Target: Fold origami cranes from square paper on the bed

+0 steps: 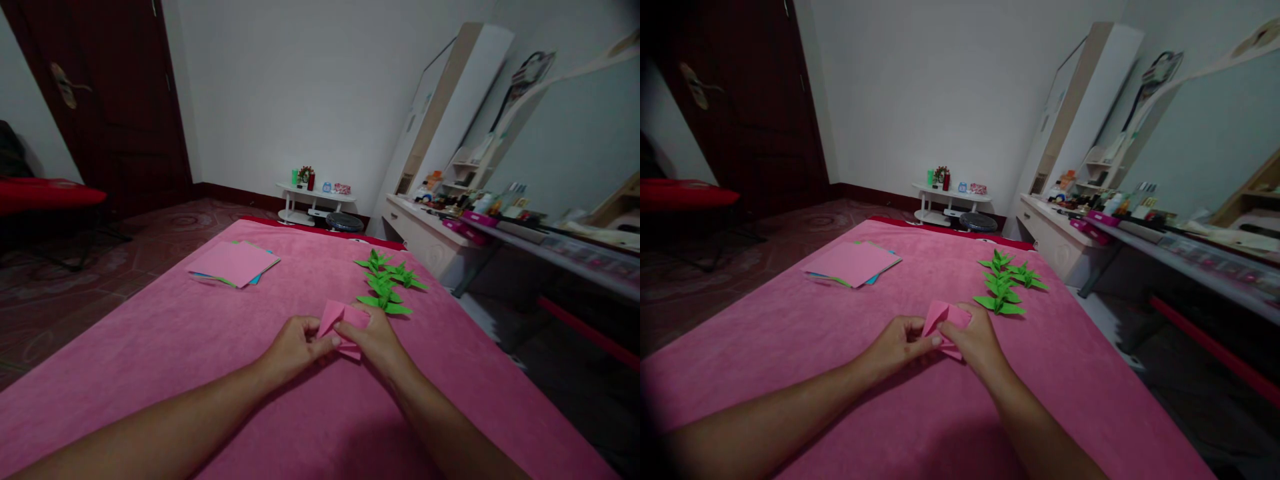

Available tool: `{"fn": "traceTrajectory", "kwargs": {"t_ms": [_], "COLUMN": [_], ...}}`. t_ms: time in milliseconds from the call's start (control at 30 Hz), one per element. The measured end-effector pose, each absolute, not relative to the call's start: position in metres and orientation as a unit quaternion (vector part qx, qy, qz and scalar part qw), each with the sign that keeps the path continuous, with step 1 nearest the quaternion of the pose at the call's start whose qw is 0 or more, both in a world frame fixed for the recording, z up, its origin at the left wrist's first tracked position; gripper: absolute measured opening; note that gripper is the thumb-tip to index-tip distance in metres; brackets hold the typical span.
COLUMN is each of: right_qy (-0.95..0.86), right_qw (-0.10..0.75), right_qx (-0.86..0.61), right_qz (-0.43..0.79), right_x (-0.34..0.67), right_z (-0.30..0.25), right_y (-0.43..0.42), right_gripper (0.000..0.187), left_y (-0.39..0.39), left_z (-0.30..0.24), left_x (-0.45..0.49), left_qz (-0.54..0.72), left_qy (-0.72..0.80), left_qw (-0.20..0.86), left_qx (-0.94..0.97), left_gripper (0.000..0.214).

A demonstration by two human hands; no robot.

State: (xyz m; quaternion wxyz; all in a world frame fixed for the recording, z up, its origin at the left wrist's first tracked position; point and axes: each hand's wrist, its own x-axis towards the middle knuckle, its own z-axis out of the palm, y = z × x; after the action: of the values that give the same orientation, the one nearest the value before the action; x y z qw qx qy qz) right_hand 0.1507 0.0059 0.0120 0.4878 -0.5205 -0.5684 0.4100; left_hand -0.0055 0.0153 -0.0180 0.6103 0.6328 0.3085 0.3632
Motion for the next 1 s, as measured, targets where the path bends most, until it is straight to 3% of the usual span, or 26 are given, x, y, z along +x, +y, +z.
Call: {"fn": "traceTrajectory", "kwargs": {"t_ms": [533, 733, 1000], "right_qy": [-0.539, -0.495, -0.487], "right_qw": [0.497, 0.537, 0.582], "right_qx": [-0.451, -0.478, -0.488], "right_qz": [0.509, 0.488, 0.431], "right_x": [0.159, 0.159, 0.162], "right_z": [0.012, 0.016, 0.018], "right_y": [0.010, 0.010, 0.011], "right_gripper": [0.034, 0.043, 0.040], "left_y": [0.025, 0.026, 0.020], "left_z": [-0.020, -0.020, -0.012], "left_x": [-0.009, -0.012, -0.012], "left_qz": [0.398, 0.393, 0.368], "left_qy": [0.293, 0.256, 0.262], "left_qw": [0.711, 0.739, 0.723], "left_qx": [0.500, 0.483, 0.523], "left_gripper": [0.043, 0.038, 0.026]}}
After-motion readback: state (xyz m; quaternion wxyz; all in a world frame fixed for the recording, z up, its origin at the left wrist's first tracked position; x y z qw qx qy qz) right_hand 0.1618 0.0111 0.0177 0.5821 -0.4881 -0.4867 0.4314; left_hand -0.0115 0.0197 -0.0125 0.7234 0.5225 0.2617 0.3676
